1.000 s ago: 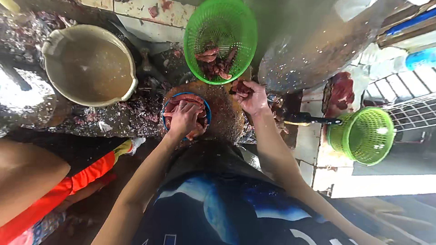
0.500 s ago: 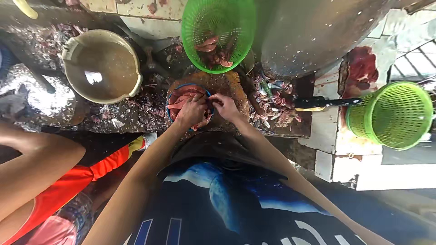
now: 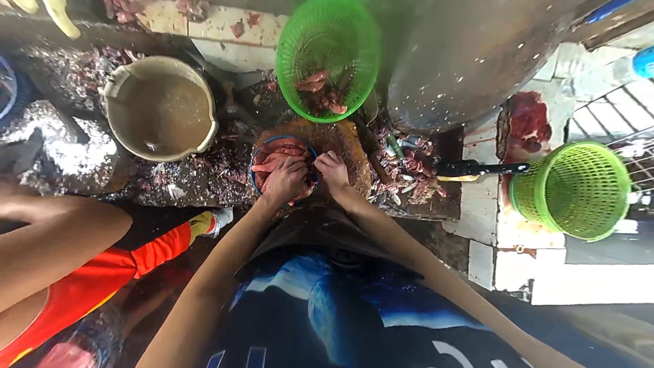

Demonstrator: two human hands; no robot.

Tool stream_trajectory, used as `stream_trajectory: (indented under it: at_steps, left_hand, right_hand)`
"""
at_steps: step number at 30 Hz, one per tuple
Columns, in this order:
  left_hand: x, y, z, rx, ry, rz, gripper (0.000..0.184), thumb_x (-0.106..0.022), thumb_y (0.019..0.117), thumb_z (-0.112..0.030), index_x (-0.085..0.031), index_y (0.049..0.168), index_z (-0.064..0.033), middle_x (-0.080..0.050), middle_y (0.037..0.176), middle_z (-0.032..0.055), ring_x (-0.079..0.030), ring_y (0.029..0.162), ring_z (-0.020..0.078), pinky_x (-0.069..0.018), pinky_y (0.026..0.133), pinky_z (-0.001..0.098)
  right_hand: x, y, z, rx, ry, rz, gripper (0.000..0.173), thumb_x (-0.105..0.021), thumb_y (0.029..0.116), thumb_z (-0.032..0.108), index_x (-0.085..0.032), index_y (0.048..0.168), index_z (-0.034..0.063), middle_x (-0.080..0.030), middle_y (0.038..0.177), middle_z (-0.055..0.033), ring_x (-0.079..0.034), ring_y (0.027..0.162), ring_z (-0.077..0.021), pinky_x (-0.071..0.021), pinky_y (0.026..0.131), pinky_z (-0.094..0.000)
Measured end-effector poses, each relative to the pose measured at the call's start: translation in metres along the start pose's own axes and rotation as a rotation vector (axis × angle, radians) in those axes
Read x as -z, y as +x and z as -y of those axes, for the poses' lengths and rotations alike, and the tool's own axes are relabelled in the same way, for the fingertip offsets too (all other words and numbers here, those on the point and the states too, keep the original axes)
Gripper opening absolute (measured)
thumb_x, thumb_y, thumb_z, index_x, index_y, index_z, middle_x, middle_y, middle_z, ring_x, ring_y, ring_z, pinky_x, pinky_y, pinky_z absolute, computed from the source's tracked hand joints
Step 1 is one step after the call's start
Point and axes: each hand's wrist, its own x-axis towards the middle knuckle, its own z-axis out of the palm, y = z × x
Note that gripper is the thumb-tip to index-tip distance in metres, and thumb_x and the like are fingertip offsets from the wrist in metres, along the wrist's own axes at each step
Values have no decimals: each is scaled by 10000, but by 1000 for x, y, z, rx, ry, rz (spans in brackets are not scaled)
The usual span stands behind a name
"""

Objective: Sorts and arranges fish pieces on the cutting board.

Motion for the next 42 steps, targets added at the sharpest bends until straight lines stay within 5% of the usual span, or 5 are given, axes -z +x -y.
stream_trajectory:
  at_steps: [6,12,21,34,42]
  left_hand:
    - [-16,-6,16,51,-26,-116,238,-595,1008,-211,-756,1165,-137,-713,1266,32,-626,1238,242,-516,1048,463]
    - [-3,-30,21,180,-139,-293,234,-629,1010,-226,-745,1188,-128,-721,1235,43,-645,1214,221,-536,1035,441]
    - [12,-62,43,457,-186,-443,245,-665,992,-243,-738,1166,-86,-726,1190,93,-675,1143,257,-564,975,479]
    - [25,-95,64,627,-197,-569,247,-665,978,-153,-718,1207,-77,-733,1163,97,-685,1092,229,-568,959,416]
    - [32,-102,59,658,-252,-534,274,-665,982,-152,-690,1239,-61,-717,1175,130,-690,1070,261,-565,955,472]
  right_hand:
    - [25,26,-15,-261,101,-43,174,-673,991,262,-783,1078,160,-738,1157,-46,-675,1147,-251,-565,985,-480]
    - [71,113,-51,-524,92,-72,307,-600,1015,285,-701,1274,152,-728,1214,-102,-693,1145,-303,-556,977,-553]
    - [61,228,-60,-192,-131,160,366,-616,970,116,-684,1294,274,-669,1351,-2,-549,1341,-298,-472,1046,-609]
    - [45,253,-63,-131,-366,401,652,-712,868,99,-479,1470,9,-519,1444,-314,-426,1391,-532,-288,1089,-790]
    - [91,240,-96,-611,129,44,395,-446,1064,242,-591,1410,119,-639,1370,-163,-600,1288,-337,-467,1088,-555]
